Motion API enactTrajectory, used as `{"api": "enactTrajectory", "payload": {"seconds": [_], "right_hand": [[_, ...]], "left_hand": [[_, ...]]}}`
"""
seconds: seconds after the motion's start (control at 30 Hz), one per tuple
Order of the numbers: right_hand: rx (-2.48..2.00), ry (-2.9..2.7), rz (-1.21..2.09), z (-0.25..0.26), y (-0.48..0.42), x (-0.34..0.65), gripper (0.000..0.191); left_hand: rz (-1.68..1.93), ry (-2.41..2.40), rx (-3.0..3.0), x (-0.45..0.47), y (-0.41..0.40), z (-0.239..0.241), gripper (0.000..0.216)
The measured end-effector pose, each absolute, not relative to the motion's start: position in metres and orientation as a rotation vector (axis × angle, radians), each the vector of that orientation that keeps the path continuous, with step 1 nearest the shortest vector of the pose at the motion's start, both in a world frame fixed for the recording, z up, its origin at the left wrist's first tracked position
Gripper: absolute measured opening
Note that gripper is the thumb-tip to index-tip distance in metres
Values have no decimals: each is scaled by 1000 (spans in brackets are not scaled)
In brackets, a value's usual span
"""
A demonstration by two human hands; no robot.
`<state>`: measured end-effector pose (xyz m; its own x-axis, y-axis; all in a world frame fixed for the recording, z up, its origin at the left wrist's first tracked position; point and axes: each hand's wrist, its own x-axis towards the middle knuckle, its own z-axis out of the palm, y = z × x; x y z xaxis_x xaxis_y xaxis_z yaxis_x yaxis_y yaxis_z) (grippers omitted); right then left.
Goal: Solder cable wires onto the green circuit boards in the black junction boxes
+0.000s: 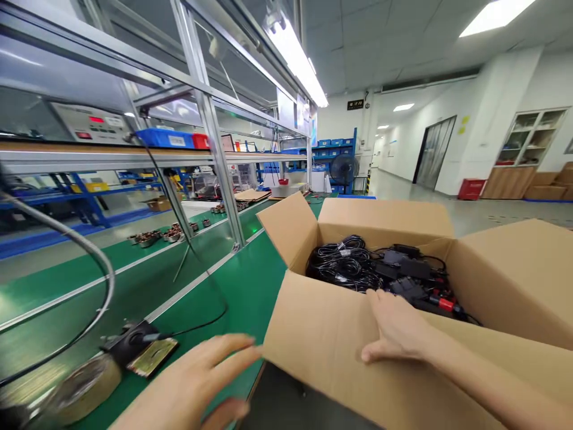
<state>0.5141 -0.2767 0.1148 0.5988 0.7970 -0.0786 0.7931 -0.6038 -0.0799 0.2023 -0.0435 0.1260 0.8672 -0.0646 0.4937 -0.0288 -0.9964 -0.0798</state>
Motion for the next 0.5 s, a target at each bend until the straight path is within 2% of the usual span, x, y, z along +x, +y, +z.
{"api": "enactTrajectory", "payload": {"seconds": [0.07,0.1,0.13,0.17,0.2,0.33,0.5], "right_hand": [[-2724,-1495,399,128,-266,531,66],[-2690,-1546,503,135,-256,545,55],[-2657,-1589,567,142,-244,562,51],[-2635,-1619,579,146,-228,581,50],[-2630,-1632,538,147,-210,601,48],[-2750,-1613,338,118,-131,670,56],[-2916,-1563,292,74,-92,708,48]], "left_hand": [[-713,49,-3130,277,-52,136,55],[-711,18,-3187,310,-54,135,74],[-699,-14,-3236,337,-54,130,101],[-666,-26,-3285,358,-53,122,118],[-654,-38,-3315,373,-51,110,126],[-729,37,-3258,385,-36,56,131],[-890,75,-3134,383,-27,26,123]]}}
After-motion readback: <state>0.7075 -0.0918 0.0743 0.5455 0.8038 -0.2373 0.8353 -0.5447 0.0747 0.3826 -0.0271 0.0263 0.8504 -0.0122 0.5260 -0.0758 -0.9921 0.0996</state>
